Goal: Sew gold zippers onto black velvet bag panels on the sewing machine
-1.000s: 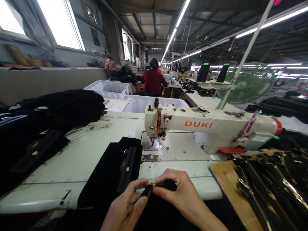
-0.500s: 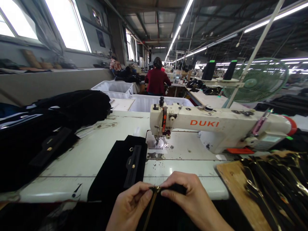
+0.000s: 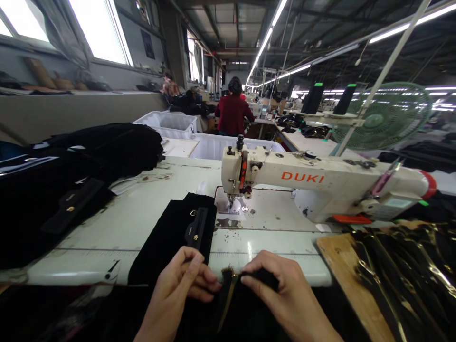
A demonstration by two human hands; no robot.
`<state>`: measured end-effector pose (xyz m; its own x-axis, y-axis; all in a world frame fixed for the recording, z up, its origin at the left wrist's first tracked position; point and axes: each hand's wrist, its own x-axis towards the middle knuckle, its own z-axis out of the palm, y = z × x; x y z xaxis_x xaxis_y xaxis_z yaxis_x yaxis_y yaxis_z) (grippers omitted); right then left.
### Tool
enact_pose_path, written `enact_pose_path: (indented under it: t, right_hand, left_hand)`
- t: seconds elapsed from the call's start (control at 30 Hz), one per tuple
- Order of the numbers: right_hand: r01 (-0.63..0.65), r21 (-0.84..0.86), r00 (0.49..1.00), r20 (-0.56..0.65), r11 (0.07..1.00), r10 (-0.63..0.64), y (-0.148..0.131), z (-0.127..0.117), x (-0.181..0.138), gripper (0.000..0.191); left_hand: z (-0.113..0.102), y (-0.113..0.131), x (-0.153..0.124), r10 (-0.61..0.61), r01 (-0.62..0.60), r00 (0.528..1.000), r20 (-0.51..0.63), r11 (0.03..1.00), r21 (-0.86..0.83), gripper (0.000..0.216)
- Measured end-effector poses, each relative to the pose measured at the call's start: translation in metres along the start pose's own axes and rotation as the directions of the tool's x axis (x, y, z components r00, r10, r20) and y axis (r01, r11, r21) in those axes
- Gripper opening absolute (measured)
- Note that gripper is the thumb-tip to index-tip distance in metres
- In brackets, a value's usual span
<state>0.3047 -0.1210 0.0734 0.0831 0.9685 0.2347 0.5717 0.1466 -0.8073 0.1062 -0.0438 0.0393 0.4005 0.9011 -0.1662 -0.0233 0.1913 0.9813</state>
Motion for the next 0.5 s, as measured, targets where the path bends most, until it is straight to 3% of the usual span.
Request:
enact_pose_path:
  t: [0.1, 0.3, 0.37, 0.5]
  right_hand:
    - [-0.030, -0.014, 0.999, 0.022, 0.999, 0.031, 0.001, 0.000, 0.000, 0.005]
    - [0.030, -0.010, 0.997, 0.076, 1.000, -0.029, 0.001, 0.008, -0.002, 0.004]
    - [0.035, -0.008, 0.997, 0.076, 0.999, -0.034, 0.000, 0.008, -0.003, 0.004]
    - [0.061, -0.002, 0.997, 0.053, 0.998, -0.060, -0.003, 0.007, -0.003, 0.003]
  left_hand:
    - [-0.007, -0.002, 0.001, 0.146, -0.144, 0.989, 0.001, 0.973, 0.182, 0.039]
    - [0.006, 0.009, -0.004, 0.358, -0.388, 0.922, 0.150, 0.842, 0.375, 0.011]
    - [0.010, 0.009, -0.005, 0.335, -0.368, 0.930, 0.154, 0.861, 0.352, 0.016]
    - [0.002, 0.004, -0.004, 0.116, -0.117, 0.993, 0.023, 0.992, 0.053, 0.026]
